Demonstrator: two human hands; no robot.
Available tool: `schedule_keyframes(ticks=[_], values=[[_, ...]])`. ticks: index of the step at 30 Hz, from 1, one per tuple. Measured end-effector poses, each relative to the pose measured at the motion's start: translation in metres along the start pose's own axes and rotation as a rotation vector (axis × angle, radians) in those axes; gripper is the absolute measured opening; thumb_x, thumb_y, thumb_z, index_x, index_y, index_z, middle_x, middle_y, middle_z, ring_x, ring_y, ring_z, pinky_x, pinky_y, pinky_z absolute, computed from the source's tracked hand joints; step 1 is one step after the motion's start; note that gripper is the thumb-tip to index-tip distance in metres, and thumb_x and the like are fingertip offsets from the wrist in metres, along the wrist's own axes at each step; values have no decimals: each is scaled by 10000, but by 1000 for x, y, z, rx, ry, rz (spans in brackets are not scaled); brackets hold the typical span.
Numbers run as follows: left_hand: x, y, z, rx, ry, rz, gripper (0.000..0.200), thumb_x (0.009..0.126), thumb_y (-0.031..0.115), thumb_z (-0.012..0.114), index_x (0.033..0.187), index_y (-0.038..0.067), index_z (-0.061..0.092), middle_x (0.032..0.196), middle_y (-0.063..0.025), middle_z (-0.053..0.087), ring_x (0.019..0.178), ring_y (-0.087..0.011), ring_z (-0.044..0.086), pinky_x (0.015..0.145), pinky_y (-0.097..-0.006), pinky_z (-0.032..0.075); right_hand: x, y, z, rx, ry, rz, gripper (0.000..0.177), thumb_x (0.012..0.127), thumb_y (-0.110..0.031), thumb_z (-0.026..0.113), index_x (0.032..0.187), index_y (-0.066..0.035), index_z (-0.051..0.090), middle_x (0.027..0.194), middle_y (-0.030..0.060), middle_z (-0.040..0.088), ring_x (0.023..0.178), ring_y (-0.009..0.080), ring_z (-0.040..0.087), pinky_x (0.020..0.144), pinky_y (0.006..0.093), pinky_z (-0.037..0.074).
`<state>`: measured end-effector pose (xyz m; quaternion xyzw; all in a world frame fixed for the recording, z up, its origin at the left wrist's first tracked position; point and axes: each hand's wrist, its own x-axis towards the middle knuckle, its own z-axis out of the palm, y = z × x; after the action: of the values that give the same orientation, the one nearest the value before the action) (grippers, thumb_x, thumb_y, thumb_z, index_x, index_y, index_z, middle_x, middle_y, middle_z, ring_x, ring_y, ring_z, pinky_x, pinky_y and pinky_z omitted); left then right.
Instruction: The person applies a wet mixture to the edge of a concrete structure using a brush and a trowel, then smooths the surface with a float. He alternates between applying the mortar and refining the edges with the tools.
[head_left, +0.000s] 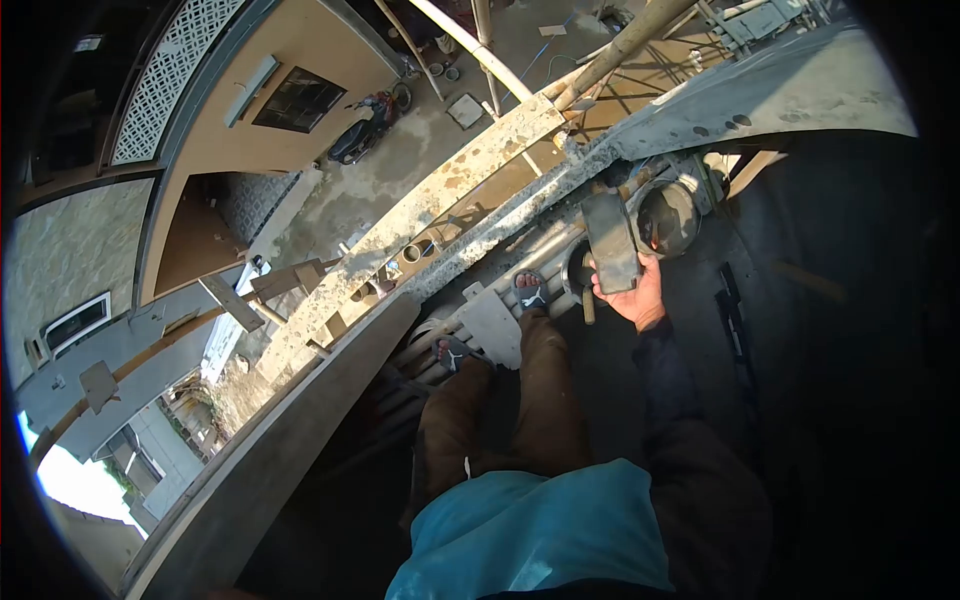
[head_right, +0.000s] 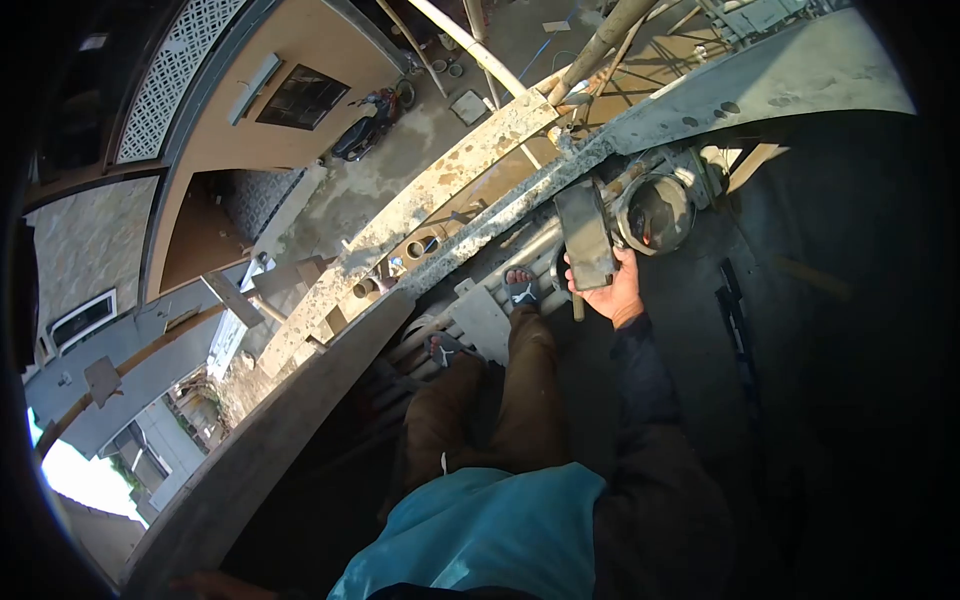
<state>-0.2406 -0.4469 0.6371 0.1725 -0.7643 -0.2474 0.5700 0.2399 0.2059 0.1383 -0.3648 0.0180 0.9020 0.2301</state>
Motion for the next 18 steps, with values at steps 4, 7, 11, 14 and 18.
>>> schedule_keyframes(ticks=[4,7,11,14,18], values=[[-102,101,-8,-221,-33,-176,862,790,302,763,1398,-11,239,1312,-252,480,1175,-353,530,897,-480,520,-17,20,127,119,-266,124,733,854,-641,437,1255,-34,525,1117,230,592,864,351,602,731,437,477],[-73,64,1,-71,86,-112,939,723,264,831,1358,-18,199,1276,-219,514,1085,-318,580,892,-432,541,-23,21,215,-65,-480,103,725,864,-649,455,1255,-42,522,1118,222,598,881,350,614,732,457,501],[-64,110,-19,-585,-152,-199,884,831,277,732,1424,1,137,1383,-224,389,1164,-292,512,947,-421,493,-12,22,289,-581,-542,31,603,859,-488,606,1249,-32,539,1106,150,645,884,274,663,757,390,539],[-25,158,-46,-603,-139,46,732,897,214,649,1455,2,224,1437,-199,330,1271,-272,401,1058,-399,353,-25,38,360,-2114,-386,-633,653,765,-416,679,1307,-80,541,1107,216,643,981,322,643,877,356,484],[23,172,-62,-505,-109,283,870,841,346,646,1476,2,159,1483,-264,222,1375,-388,248,1118,-479,221,-25,75,466,-1797,-591,-724,642,820,-317,658,1370,-54,460,1051,158,650,904,246,649,871,364,488]])
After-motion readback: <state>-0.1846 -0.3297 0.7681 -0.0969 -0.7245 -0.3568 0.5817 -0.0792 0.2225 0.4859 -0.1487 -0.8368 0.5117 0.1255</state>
